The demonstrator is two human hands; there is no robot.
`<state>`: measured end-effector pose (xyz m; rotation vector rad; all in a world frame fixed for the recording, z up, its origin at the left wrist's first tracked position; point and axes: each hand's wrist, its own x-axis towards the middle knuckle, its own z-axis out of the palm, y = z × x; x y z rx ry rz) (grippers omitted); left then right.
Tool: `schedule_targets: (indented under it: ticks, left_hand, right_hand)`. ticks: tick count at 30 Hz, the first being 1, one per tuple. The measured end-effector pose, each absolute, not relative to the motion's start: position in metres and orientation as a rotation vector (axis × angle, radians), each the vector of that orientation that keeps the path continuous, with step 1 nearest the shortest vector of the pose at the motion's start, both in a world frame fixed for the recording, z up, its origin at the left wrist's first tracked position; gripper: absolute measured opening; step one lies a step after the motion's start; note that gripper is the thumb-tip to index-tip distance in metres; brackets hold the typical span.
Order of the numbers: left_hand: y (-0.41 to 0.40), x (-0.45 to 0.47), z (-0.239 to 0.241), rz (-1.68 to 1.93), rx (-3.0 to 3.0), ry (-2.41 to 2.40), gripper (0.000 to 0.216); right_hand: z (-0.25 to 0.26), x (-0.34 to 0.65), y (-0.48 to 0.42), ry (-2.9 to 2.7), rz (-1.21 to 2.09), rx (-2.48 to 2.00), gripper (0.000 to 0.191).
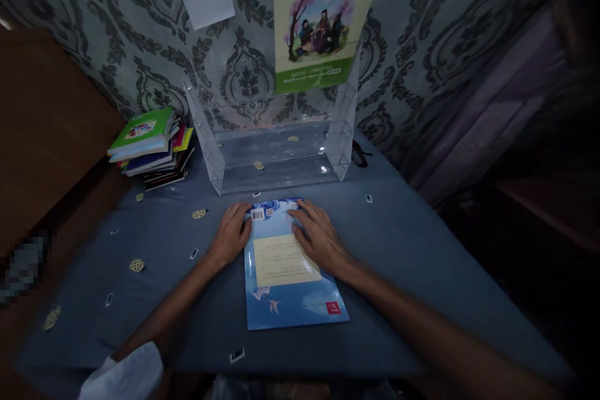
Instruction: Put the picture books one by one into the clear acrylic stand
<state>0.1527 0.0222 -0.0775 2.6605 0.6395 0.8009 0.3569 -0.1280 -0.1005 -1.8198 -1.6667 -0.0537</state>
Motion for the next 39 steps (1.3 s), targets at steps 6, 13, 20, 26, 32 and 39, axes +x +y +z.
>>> schedule_targets:
  ticks: [6, 13, 20, 26, 32, 39]
  left_hand:
    - [0.027, 0.164, -0.076, 0.805, 2.636, 0.521, 0.029]
    - [0.026, 0.18, -0.072, 0.77, 2.693, 0.453, 0.032]
    - [0.019, 0.202, -0.068, 0.655, 2.743, 0.356, 0.037]
    - [0.016, 0.222, -0.07, 0.596, 2.752, 0.302, 0.041]
    - [0.013, 0.243, -0.067, 0.553, 2.721, 0.206, 0.043]
    - [0.014, 0.254, -0.072, 0.545, 2.724, 0.137, 0.042]
  right_hand:
    - [-0.101, 0.357, -0.129, -1.655, -0.02, -1.832, 0.038]
    - [-0.096, 0.357, -0.13, -1.661, 0.008, -1.827, 0.039]
    - [-0.096, 0.357, -0.13, -1.666, 0.009, -1.823, 0.039]
    - [-0.094, 0.356, -0.13, -1.66, 0.014, -1.795, 0.036]
    - [-0.083, 0.36, -0.13, -1.538, 0.126, -1.736, 0.022]
    - [-0.08, 0.37, -0.126, -1.419, 0.173, -1.716, 0.022]
